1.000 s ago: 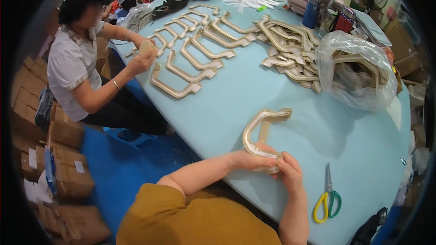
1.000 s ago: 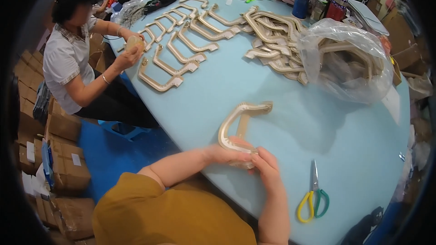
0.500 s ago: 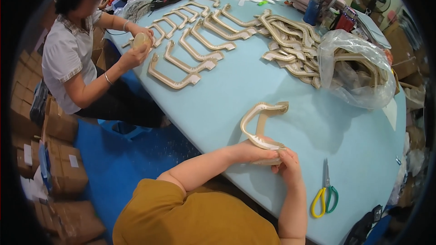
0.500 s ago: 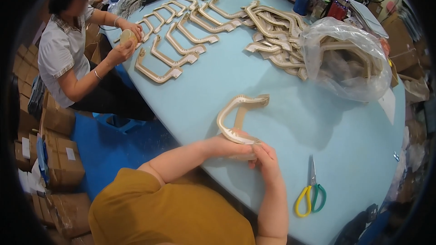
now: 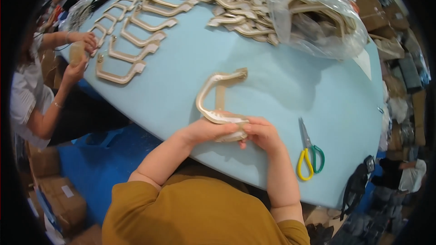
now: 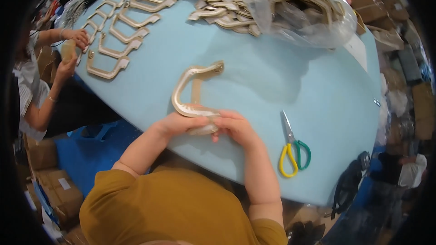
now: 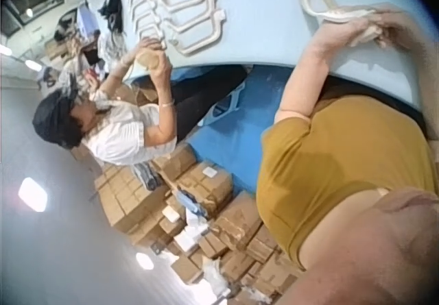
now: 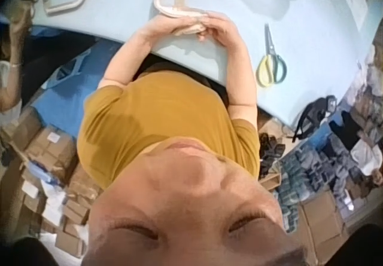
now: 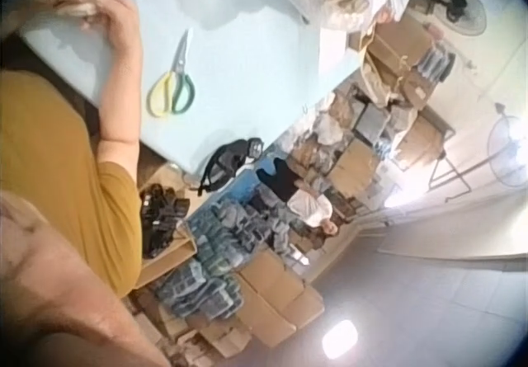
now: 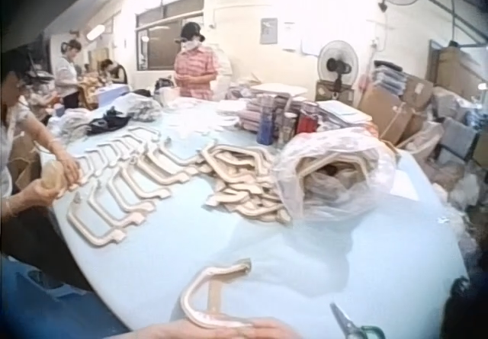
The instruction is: Assembling and organizing leather bag handle components at a workshop table.
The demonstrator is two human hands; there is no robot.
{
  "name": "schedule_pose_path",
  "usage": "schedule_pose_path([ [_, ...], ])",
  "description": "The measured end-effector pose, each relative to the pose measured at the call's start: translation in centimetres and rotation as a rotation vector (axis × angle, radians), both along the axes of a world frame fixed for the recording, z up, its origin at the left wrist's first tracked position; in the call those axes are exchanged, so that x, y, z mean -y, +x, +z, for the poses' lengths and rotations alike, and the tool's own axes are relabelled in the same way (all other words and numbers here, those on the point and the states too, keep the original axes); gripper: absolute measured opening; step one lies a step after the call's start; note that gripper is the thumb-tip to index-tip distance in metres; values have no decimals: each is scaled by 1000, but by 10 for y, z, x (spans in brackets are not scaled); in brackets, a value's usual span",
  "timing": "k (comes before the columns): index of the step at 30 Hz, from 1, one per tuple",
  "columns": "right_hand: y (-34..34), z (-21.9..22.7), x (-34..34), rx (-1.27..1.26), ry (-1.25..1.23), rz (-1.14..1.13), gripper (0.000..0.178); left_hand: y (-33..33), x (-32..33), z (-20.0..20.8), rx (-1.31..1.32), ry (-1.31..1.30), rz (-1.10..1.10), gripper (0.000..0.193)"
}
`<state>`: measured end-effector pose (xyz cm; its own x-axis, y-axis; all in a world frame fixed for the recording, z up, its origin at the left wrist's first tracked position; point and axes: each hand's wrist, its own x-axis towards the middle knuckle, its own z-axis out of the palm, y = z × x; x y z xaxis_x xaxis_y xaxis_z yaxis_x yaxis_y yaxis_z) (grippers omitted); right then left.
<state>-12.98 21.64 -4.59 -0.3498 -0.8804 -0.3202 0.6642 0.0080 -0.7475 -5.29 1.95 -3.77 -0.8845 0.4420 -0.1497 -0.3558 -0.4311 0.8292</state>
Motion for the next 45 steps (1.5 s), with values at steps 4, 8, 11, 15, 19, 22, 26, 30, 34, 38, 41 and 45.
schedule_pose_path([
  [4,-3,-12,-2,79,-222,-10,34,-5,-5,-6,-31,150,19,30],
  [8,1,-9,5,40,-219,-31,37,-3,-2,-8,-51,68,117,27],
  [11,17,9,11,-358,-47,-56,34,4,-4,-4,-37,66,203,28],
  [15,18,-1,8,-342,-35,-161,18,14,-14,-9,-74,-130,484,27],
  [19,14,-6,3,-369,-154,-274,13,39,-8,-2,-184,-681,664,17],
  [22,22,1,9,-415,-115,-249,12,52,-8,1,-507,-799,1018,10],
  [26,26,-2,16,-366,-118,-177,13,41,-14,11,-451,-759,877,15],
  [30,28,-5,18,-263,-141,-172,12,44,-11,0,-325,-579,666,19],
  [34,31,-1,14,-232,-152,-238,11,48,-20,6,-344,-443,684,20],
  [38,32,2,16,-464,-77,-273,19,44,-8,10,-206,-401,733,20],
  [41,35,9,10,-731,-52,-382,32,39,-16,26,-222,-339,713,18],
  [45,43,23,20,-973,-112,-299,33,40,-19,40,-500,-409,648,17],
])
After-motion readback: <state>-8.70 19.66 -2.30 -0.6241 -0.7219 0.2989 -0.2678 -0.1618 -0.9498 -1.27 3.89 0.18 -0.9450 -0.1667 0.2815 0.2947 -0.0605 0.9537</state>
